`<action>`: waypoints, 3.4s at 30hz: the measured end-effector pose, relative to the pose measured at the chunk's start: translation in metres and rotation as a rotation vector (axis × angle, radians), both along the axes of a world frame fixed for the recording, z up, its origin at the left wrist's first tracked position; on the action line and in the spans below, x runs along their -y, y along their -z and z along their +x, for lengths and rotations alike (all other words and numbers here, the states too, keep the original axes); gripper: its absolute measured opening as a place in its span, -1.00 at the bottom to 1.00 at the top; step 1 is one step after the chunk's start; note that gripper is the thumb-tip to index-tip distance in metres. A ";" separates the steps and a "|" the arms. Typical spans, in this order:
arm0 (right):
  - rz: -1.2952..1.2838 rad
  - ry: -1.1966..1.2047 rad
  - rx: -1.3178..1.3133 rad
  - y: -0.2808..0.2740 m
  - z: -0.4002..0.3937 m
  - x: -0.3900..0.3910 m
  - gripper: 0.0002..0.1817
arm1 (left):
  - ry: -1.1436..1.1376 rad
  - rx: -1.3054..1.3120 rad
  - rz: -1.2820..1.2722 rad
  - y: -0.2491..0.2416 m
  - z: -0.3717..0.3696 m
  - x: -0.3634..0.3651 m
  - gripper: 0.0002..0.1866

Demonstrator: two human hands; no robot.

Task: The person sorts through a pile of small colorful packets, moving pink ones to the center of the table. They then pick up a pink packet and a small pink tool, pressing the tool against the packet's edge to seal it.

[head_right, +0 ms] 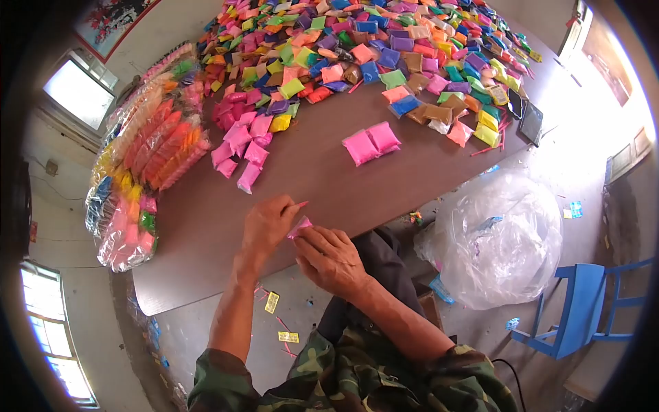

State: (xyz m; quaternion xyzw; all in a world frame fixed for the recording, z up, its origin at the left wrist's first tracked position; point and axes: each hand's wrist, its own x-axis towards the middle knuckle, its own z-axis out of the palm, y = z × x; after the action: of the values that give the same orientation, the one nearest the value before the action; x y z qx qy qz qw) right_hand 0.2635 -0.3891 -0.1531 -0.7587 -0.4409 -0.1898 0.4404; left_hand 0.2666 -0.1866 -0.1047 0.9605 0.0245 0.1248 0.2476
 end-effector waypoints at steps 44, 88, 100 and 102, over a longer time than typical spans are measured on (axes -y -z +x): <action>-0.025 0.015 0.015 -0.001 -0.007 0.000 -0.56 | -0.078 0.032 0.030 0.002 -0.037 -0.002 -0.83; 0.035 0.232 -0.158 -0.005 0.016 -0.002 -0.68 | -0.282 0.030 -0.278 0.017 -0.065 0.039 -0.87; 0.062 0.233 -0.144 -0.003 0.015 -0.002 -0.72 | -0.164 0.120 -0.066 0.009 -0.040 0.030 -0.84; 0.066 0.226 -0.146 -0.003 0.015 -0.001 -0.71 | -0.108 0.149 -0.088 0.005 -0.035 0.039 -0.82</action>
State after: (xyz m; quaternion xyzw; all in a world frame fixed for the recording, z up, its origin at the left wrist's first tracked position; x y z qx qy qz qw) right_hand 0.2789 -0.3880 -0.1500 -0.8006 -0.3129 -0.1971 0.4715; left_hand 0.2315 -0.2260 -0.1102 0.9339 0.0635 0.2081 0.2837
